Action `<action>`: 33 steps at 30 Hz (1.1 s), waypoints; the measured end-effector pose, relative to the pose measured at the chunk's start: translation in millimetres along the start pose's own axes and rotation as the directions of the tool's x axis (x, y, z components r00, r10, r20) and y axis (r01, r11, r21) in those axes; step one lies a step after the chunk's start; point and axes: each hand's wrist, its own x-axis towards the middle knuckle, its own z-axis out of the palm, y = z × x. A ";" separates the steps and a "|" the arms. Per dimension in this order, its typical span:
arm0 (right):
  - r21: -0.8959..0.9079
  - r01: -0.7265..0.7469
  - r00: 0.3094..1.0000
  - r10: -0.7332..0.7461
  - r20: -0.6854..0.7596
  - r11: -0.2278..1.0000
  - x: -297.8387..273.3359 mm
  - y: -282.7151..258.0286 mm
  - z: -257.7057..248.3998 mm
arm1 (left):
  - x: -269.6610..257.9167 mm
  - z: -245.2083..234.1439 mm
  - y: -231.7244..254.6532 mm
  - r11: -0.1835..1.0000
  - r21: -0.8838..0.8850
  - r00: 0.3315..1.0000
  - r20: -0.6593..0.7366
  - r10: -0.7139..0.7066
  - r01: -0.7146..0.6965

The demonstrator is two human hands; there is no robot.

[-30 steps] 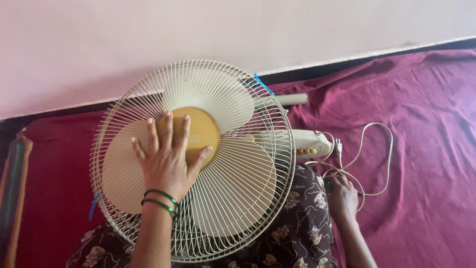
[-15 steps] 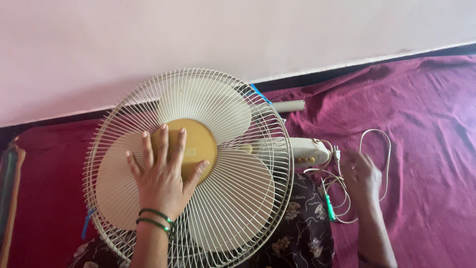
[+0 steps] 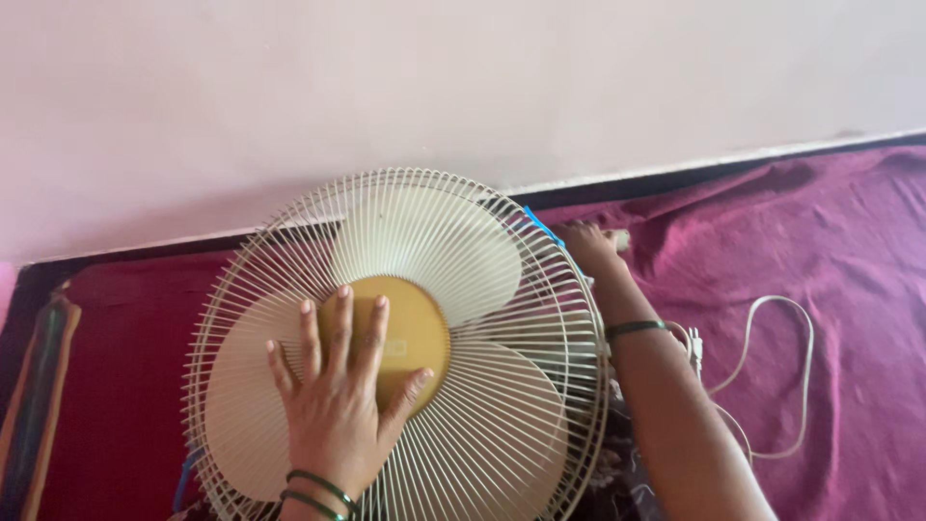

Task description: The person disassembles a standing electric fan by removing the front grille and detaching the fan head from the stand. They then reassemble the fan by reattaching the stand and securing the front grille, and finally wrap the power cord around the fan head.

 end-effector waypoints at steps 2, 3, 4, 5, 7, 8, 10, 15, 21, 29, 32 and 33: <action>-0.128 0.072 0.991 -0.085 -0.103 0.989 2.6 14.1 33.3 | -0.4 0.6 0.3 1.000 -0.005 1.000 -0.009 0.006 -0.006; -0.197 -0.009 0.997 -0.008 -0.082 0.980 1.7 17.5 46.6 | 0.0 1.1 0.5 1.000 -0.003 1.000 -0.013 0.007 -0.007; -0.223 -0.049 0.999 0.048 -0.007 0.974 1.5 19.8 54.4 | 0.5 1.7 0.6 1.000 -0.003 1.000 -0.016 0.009 -0.009; -0.253 -0.086 0.992 0.106 0.065 0.964 0.9 21.6 55.1 | 0.3 1.3 0.5 1.000 -0.002 1.000 -0.020 0.011 -0.011; -0.210 -0.113 0.982 0.141 0.123 0.971 -3.0 22.3 45.8 | 1.1 0.1 2.1 1.000 -0.003 1.000 -0.005 -0.002 0.002; -0.195 -0.121 0.979 0.150 0.138 0.973 -6.8 18.4 36.9 | 1.9 -0.3 2.5 1.000 -0.005 1.000 0.000 -0.008 0.008; -0.218 -0.140 0.974 0.174 0.147 0.966 -13.3 3.4 5.4 | 3.3 -0.3 2.5 1.000 -0.018 1.000 0.007 -0.004 0.004; -0.320 -0.226 0.958 0.269 0.095 0.920 -51.1 -11.8 -108.7 | 3.2 0.2 1.3 0.999 -0.026 0.999 0.027 -0.028 0.029; -0.495 -0.435 0.881 0.469 -0.063 0.752 -142.6 50.7 -192.3 | 6.5 6.8 -1.0 0.998 -0.038 0.996 0.069 -0.051 0.054; -0.131 -0.592 0.777 0.521 -0.352 0.795 -278.5 123.9 -217.9 | 0.7 26.0 -14.5 0.902 -0.426 0.985 -0.173 0.000 -0.074; 0.052 -0.495 0.784 0.472 -0.402 0.867 -279.6 96.3 -217.7 | -0.1 26.1 -20.1 0.592 -0.805 0.985 -0.070 -0.158 0.038; 0.034 -0.437 0.791 0.401 -0.463 0.899 -273.1 82.5 -219.2 | 1.1 24.4 -21.6 0.533 -0.846 0.983 -0.122 -0.138 -0.031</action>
